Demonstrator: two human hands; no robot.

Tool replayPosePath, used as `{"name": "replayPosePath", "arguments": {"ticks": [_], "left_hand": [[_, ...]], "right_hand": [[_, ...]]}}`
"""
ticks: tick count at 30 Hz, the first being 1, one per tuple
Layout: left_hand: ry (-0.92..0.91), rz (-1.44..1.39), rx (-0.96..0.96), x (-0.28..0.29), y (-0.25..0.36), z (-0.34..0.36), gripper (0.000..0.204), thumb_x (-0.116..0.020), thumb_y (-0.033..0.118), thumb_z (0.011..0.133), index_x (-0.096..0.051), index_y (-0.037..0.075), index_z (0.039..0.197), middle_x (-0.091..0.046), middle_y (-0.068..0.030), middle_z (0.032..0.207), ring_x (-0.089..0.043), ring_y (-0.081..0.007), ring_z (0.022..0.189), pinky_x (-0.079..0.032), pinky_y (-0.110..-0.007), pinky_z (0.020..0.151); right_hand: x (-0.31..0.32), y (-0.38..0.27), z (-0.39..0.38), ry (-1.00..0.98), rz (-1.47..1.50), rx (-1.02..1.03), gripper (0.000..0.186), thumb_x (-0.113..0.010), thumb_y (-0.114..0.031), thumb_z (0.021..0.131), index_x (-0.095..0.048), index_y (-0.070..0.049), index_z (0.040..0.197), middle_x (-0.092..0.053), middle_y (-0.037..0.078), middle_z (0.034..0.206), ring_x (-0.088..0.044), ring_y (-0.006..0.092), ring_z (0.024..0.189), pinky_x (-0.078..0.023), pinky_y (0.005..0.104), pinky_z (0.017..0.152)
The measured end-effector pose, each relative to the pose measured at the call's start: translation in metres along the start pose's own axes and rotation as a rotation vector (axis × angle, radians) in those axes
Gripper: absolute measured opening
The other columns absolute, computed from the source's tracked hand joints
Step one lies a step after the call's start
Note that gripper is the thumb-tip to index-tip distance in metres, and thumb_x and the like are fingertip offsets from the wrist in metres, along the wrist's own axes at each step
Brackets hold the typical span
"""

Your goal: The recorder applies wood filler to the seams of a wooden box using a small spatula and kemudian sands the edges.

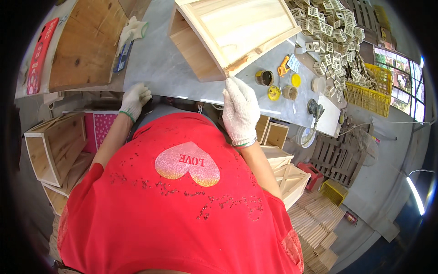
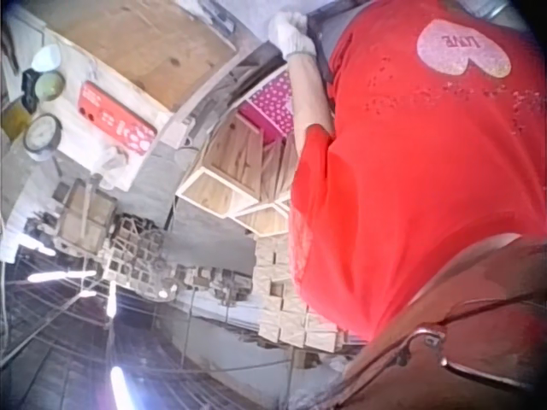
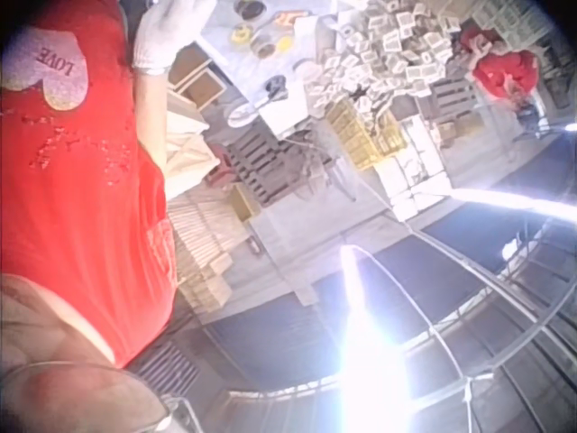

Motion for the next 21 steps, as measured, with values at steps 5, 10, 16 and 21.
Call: {"name": "replayPosePath", "arguments": {"ticks": [5,10,16,21], "left_hand": [[-0.007,-0.005,0.002,-0.006,0.001,-0.004,0.022,-0.068,0.016,0.093,-0.062,0.005,0.111,-0.065,-0.0063,0.092,-0.068,-0.0188,0.078,-0.060,-0.031,0.066],[-0.014,-0.011,-0.006,-0.004,0.002,-0.002,0.021,-0.068,0.015,0.093,-0.062,0.004,0.111,-0.066,-0.0061,0.092,-0.068,-0.0181,0.076,-0.060,-0.030,0.065],[-0.009,-0.025,-0.023,-0.006,0.005,-0.004,0.020,-0.068,0.015,0.094,-0.063,0.004,0.111,-0.066,-0.0064,0.091,-0.068,-0.0184,0.075,-0.060,-0.030,0.064],[-0.283,0.151,-0.076,-0.046,0.017,-0.031,0.020,-0.068,0.011,0.095,-0.065,0.004,0.113,-0.068,-0.0049,0.090,-0.066,-0.0140,0.072,-0.056,-0.027,0.064]], "right_hand": [[-0.006,0.008,0.002,0.028,-0.013,-0.035,0.031,-0.072,-0.003,0.088,-0.071,-0.005,0.119,-0.071,0.018,0.116,-0.068,0.0335,0.107,-0.054,0.0388,0.094],[-0.007,-0.005,-0.007,-0.040,0.026,0.027,0.030,-0.073,-0.003,0.087,-0.072,-0.005,0.118,-0.071,0.017,0.116,-0.068,0.0349,0.106,-0.055,0.0398,0.092],[-0.006,0.006,0.004,0.034,-0.065,0.004,0.029,-0.073,-0.003,0.087,-0.072,-0.005,0.116,-0.071,0.017,0.115,-0.068,0.0343,0.105,-0.054,0.0393,0.093],[-0.004,-0.001,-0.004,-0.053,-0.021,0.014,0.030,-0.073,-0.002,0.086,-0.072,-0.005,0.116,-0.071,0.016,0.116,-0.068,0.0335,0.105,-0.054,0.0390,0.093]]}}
Point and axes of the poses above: each hand's wrist, its own z-axis towards the middle knuckle, its own x-axis out of the back of the hand, y = z × x, the point moved 10 cm from there along z, towards the middle knuckle
